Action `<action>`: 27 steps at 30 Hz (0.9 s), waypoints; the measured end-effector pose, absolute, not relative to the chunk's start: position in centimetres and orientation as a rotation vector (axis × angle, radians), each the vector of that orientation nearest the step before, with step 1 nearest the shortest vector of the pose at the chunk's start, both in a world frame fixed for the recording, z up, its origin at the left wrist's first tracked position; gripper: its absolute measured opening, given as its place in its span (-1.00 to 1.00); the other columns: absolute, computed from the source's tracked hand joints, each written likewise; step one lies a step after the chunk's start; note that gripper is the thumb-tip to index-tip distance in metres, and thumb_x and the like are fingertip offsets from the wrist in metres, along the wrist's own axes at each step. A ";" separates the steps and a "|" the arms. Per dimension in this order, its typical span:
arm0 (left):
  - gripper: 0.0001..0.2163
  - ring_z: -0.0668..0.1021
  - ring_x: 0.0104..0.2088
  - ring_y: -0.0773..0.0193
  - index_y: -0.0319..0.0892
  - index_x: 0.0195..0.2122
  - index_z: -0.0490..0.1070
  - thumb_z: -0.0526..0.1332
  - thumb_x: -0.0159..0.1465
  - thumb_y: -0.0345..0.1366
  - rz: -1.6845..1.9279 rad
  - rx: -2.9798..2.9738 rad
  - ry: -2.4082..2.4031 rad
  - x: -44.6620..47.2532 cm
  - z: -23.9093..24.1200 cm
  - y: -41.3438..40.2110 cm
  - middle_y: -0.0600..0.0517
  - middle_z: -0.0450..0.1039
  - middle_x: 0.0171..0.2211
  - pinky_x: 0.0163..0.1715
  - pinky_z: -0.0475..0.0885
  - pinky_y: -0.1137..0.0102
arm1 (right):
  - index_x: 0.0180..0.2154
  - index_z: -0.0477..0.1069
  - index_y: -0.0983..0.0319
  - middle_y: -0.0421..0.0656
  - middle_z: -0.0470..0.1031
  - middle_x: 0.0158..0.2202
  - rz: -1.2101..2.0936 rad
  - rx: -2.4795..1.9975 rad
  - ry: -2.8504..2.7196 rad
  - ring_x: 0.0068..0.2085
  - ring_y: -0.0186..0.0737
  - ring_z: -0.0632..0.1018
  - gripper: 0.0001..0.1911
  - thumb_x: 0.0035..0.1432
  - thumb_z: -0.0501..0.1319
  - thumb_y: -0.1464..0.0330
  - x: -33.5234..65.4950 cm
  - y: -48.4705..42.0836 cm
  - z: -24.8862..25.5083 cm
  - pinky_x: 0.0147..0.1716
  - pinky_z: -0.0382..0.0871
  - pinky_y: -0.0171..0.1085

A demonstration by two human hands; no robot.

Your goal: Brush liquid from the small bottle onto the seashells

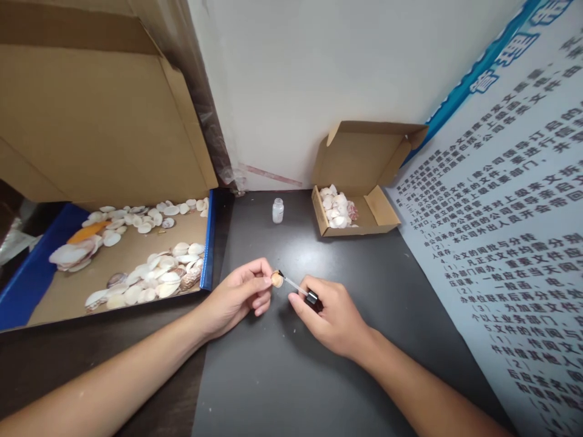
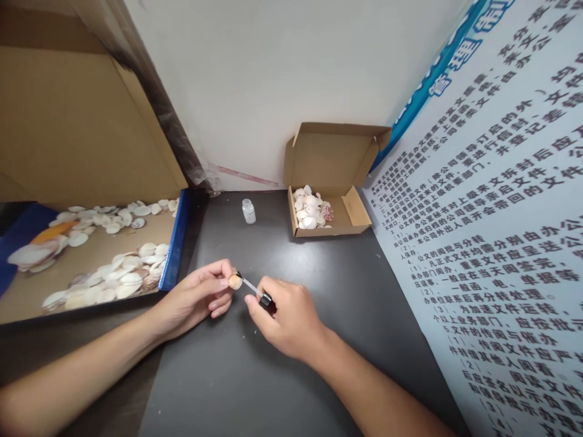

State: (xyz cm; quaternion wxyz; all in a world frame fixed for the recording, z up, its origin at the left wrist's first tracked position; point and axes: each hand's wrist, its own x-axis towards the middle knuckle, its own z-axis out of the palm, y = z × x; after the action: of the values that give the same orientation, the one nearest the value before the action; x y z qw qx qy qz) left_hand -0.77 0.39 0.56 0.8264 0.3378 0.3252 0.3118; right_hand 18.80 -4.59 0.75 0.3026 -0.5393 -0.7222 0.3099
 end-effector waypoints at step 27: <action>-0.81 0.32 -0.59 0.42 -0.14 -0.41 0.19 0.16 0.29 -0.22 0.538 1.265 0.818 -2.5 2.8 -0.9 0.17 0.25 -0.56 -0.55 0.25 0.46 | -0.51 0.13 0.20 -0.32 0.19 -0.59 0.970 -1.480 -1.988 -0.53 -0.38 0.22 -0.65 0.28 0.08 0.20 19.5 -3.7 0.1 -0.48 0.06 -0.36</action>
State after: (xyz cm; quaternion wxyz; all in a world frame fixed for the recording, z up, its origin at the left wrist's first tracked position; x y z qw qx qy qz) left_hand -2.51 -0.89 2.83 0.6970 0.5671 0.3667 0.2411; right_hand 19.49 -3.71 0.09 0.2377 -0.5403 -0.7255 0.3539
